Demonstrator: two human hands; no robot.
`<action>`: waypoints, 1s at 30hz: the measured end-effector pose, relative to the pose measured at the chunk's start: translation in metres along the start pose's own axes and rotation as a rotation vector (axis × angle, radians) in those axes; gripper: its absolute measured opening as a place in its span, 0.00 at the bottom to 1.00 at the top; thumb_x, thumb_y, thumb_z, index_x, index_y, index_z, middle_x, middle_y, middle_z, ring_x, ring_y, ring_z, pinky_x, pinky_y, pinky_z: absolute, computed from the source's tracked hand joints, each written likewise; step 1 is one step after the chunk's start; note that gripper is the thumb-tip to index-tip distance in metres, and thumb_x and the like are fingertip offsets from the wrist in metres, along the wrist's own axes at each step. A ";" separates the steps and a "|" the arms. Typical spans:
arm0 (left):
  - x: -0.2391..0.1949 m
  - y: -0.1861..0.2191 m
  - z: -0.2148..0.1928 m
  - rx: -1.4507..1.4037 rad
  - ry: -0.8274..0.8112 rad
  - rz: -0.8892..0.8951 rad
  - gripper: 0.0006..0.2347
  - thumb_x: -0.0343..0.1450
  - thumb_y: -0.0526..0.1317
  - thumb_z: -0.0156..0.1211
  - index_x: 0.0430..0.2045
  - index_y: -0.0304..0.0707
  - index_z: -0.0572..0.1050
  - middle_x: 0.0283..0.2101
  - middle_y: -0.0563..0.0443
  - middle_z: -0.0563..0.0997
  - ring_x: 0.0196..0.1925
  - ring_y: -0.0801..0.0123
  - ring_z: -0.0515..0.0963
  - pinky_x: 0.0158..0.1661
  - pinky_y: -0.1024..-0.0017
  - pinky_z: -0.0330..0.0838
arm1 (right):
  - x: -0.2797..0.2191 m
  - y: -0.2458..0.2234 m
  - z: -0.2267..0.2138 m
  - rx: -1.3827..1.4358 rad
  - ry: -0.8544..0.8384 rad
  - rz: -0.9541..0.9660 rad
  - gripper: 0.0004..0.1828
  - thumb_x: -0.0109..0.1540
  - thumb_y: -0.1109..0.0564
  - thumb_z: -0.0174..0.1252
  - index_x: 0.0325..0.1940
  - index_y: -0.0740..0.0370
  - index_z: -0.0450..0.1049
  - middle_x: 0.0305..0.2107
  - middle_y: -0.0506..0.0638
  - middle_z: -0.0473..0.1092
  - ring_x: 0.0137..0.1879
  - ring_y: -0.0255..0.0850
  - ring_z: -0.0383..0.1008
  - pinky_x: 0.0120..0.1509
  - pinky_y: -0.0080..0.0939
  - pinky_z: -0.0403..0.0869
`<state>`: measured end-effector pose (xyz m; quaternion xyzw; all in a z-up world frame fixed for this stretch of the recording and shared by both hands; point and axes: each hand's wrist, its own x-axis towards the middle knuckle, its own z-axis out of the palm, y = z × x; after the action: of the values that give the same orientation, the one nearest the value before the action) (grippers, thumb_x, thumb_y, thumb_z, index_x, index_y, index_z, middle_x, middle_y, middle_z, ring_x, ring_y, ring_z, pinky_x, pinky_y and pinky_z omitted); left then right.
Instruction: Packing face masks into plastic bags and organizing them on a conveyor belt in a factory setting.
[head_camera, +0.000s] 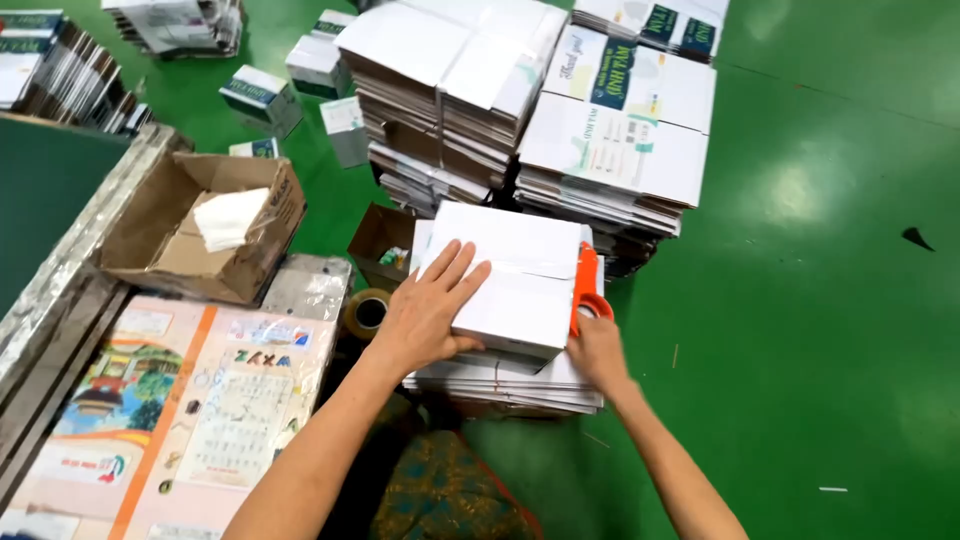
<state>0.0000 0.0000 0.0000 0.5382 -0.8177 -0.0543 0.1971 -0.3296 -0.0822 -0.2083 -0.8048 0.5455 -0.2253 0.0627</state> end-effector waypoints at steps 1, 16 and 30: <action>0.000 0.001 0.000 0.000 -0.002 -0.009 0.48 0.49 0.54 0.81 0.65 0.47 0.63 0.72 0.44 0.59 0.75 0.52 0.54 0.60 0.46 0.64 | 0.011 -0.008 -0.023 0.004 -0.008 -0.005 0.18 0.59 0.54 0.62 0.52 0.62 0.76 0.39 0.60 0.74 0.51 0.57 0.71 0.64 0.56 0.68; 0.012 -0.006 0.003 0.104 -0.010 0.026 0.54 0.45 0.54 0.83 0.69 0.44 0.59 0.73 0.43 0.58 0.75 0.52 0.55 0.62 0.47 0.63 | 0.041 -0.101 -0.030 1.270 0.262 -0.014 0.51 0.69 0.21 0.25 0.83 0.58 0.29 0.81 0.54 0.31 0.86 0.49 0.30 0.86 0.49 0.31; -0.040 -0.046 0.224 -1.136 0.259 -0.837 0.37 0.69 0.51 0.68 0.65 0.22 0.58 0.63 0.32 0.71 0.64 0.52 0.71 0.62 0.61 0.63 | 0.102 -0.184 -0.167 0.454 0.160 -0.272 0.22 0.55 0.61 0.71 0.52 0.61 0.74 0.41 0.53 0.78 0.46 0.48 0.79 0.53 0.46 0.78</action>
<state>-0.0325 -0.0103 -0.2299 0.6231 -0.3582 -0.4781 0.5049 -0.2139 -0.0770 0.0342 -0.8157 0.3713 -0.4108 0.1672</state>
